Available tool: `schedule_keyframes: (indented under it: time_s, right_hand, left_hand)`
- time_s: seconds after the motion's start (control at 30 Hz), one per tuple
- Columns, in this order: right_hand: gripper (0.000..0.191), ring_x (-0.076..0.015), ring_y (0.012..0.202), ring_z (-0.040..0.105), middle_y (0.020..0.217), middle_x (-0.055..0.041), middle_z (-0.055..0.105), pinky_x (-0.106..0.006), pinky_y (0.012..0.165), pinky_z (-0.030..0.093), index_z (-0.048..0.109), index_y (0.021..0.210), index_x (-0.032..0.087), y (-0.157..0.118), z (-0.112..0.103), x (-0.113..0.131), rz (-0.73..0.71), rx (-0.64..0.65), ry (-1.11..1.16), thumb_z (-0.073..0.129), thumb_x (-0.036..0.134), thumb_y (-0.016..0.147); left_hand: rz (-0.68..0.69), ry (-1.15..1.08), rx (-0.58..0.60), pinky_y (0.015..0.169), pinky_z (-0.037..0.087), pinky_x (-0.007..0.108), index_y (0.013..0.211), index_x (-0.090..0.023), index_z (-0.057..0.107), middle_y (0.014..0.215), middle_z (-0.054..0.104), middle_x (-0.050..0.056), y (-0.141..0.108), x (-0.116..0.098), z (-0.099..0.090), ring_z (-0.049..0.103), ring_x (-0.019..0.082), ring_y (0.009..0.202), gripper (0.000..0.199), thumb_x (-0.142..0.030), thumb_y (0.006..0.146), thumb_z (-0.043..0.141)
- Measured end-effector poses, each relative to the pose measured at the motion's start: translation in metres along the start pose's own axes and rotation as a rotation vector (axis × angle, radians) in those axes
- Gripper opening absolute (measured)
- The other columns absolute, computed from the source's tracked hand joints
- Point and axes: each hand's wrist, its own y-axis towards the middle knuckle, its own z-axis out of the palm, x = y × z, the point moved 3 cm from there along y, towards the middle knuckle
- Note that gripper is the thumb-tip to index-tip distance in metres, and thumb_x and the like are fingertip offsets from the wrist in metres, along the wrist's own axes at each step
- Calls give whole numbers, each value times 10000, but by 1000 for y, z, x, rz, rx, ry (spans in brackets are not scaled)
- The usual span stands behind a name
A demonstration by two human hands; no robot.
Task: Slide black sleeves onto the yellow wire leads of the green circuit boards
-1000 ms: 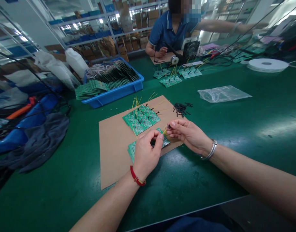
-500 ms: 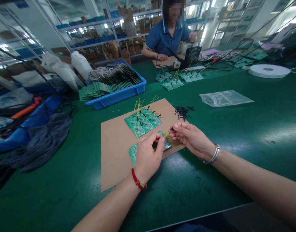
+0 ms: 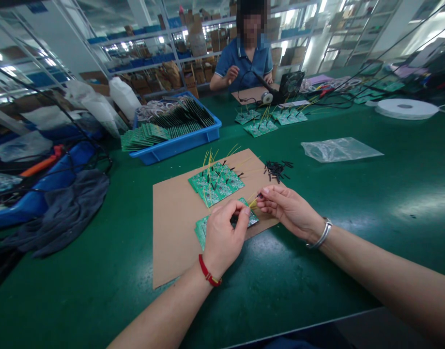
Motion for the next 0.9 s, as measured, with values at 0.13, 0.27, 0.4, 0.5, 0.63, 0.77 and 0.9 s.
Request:
schedule_keyframes:
  time_s: [0.13,0.27,0.4,0.5,0.63,0.77,0.9]
  right_hand:
    - [221,-75,635,633,680,-8,698,-174,616,492,682,712,163,-1,1,0,2,17,-1,791,347,657]
    - [235,-69,628,626,668,-2,693,-170,613,486,673,702,163,-2,2,0,9,19,-7,797,355,647]
    - [232,-70,620,624,660,3,685,-175,609,489,669,703,162,-2,2,1,5,22,-17,791,354,654]
    - [231,-69,614,623,661,0,685,-173,606,490,665,697,159,-1,1,0,9,21,-19,789,350,659]
    - [242,-66,609,616,658,2,684,-174,605,488,660,695,161,-1,1,0,16,20,-21,794,357,650]
    - [247,-75,597,605,644,3,672,-194,594,480,651,691,162,-1,1,0,18,8,-45,793,359,649]
    - [256,-62,574,579,616,22,646,-186,578,458,640,689,163,-1,1,0,17,-5,-40,798,360,642]
  left_hand:
    - [0,6,-1,699,412,260,804,-198,582,751,614,-8,0,1,0,567,144,744,194,-295,925,466]
    - [5,8,-1,704,408,263,805,-197,583,751,611,-8,0,0,0,562,146,748,186,-286,922,470]
    - [21,6,-7,710,409,268,794,-196,581,750,617,-10,0,-1,0,564,143,739,174,-263,917,478]
    - [37,13,-6,715,409,275,795,-198,584,748,622,-12,0,-1,0,568,142,733,165,-249,914,483]
    - [53,29,-16,718,408,279,796,-198,587,759,635,-13,0,-2,0,576,141,735,155,-236,911,490]
    - [77,39,-17,732,415,284,801,-197,596,779,647,-4,0,-2,-1,584,147,754,156,-242,910,494]
    - [109,59,-35,749,417,285,794,-197,609,788,656,-6,0,-3,-2,590,144,766,142,-235,898,521]
